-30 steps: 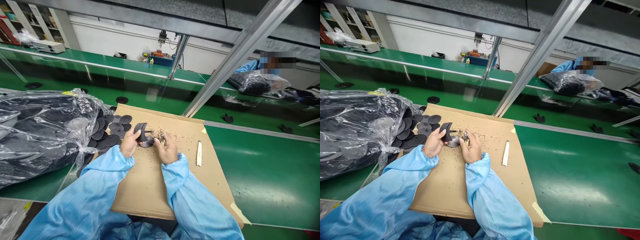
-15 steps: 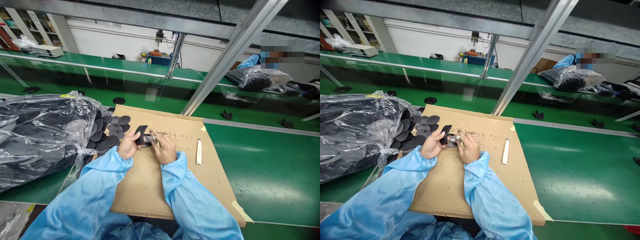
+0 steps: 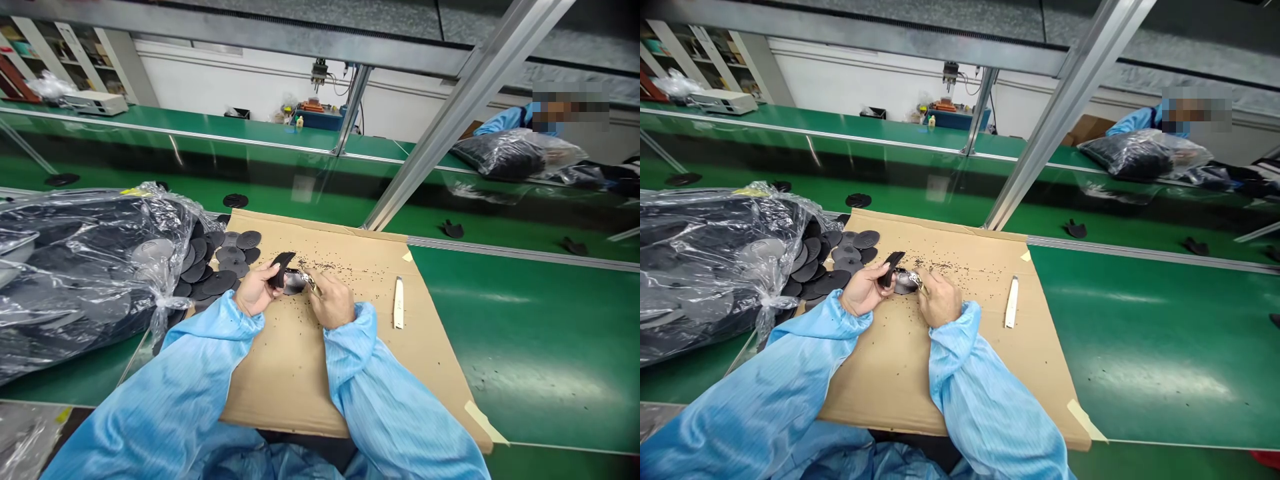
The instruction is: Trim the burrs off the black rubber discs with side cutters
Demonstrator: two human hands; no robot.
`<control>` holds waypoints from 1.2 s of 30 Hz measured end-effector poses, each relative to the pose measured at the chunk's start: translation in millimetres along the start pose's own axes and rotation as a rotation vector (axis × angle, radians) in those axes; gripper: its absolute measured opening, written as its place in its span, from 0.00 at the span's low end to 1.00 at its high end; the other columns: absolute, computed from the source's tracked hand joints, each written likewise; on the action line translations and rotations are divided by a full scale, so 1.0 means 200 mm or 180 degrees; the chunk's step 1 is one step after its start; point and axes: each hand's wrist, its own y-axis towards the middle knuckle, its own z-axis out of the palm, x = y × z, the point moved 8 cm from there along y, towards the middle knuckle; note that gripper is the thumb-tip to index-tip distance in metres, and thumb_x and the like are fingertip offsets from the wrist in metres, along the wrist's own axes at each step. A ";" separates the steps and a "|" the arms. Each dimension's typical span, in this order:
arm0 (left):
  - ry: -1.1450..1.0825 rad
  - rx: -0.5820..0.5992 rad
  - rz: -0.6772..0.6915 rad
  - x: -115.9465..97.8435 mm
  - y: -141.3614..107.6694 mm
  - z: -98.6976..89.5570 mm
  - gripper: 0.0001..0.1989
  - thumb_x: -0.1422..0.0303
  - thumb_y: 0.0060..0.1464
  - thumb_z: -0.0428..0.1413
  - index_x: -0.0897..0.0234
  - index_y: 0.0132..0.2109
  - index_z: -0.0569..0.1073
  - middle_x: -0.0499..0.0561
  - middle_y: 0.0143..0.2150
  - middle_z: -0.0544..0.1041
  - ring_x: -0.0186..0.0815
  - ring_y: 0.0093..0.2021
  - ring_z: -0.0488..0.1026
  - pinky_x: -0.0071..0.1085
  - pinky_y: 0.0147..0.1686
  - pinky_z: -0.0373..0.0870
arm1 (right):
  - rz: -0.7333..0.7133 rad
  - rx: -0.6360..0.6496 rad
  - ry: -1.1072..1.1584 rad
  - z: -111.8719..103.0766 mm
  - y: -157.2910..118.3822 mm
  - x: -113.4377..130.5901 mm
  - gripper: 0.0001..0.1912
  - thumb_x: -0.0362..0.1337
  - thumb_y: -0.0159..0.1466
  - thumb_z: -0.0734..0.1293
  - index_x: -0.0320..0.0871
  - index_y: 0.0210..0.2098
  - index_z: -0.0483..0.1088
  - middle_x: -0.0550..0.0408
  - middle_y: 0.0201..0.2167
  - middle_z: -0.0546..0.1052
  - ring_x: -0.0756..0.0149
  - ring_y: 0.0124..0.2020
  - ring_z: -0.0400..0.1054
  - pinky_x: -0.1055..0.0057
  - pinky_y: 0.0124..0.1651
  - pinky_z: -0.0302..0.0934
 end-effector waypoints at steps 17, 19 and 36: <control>0.0352 -0.0141 0.0858 -0.11 -0.01 0.02 0.23 0.66 0.42 0.66 0.63 0.43 0.64 0.46 0.29 0.71 0.28 0.26 0.69 0.21 0.21 0.61 | 0.0995 -0.0320 0.2034 0.05 -0.01 -0.15 0.21 0.43 0.57 0.66 0.40 0.47 0.73 0.55 0.30 0.75 0.63 0.32 0.68 0.66 0.38 0.65; 0.0239 -0.0058 0.0824 -0.10 -0.01 0.03 0.23 0.66 0.43 0.66 0.63 0.45 0.65 0.46 0.32 0.72 0.29 0.27 0.70 0.24 0.26 0.67 | 0.0846 -0.0371 0.1881 0.04 -0.01 -0.13 0.21 0.42 0.57 0.66 0.40 0.48 0.72 0.52 0.33 0.76 0.61 0.35 0.69 0.65 0.40 0.65; -0.0424 0.0369 0.0109 -0.05 0.00 0.02 0.13 0.75 0.50 0.59 0.66 0.44 0.71 0.48 0.30 0.68 0.29 0.25 0.68 0.21 0.17 0.61 | -0.0111 0.0160 0.0409 0.07 -0.03 0.11 0.19 0.35 0.61 0.62 0.45 0.52 0.68 0.50 0.39 0.74 0.60 0.39 0.68 0.67 0.44 0.63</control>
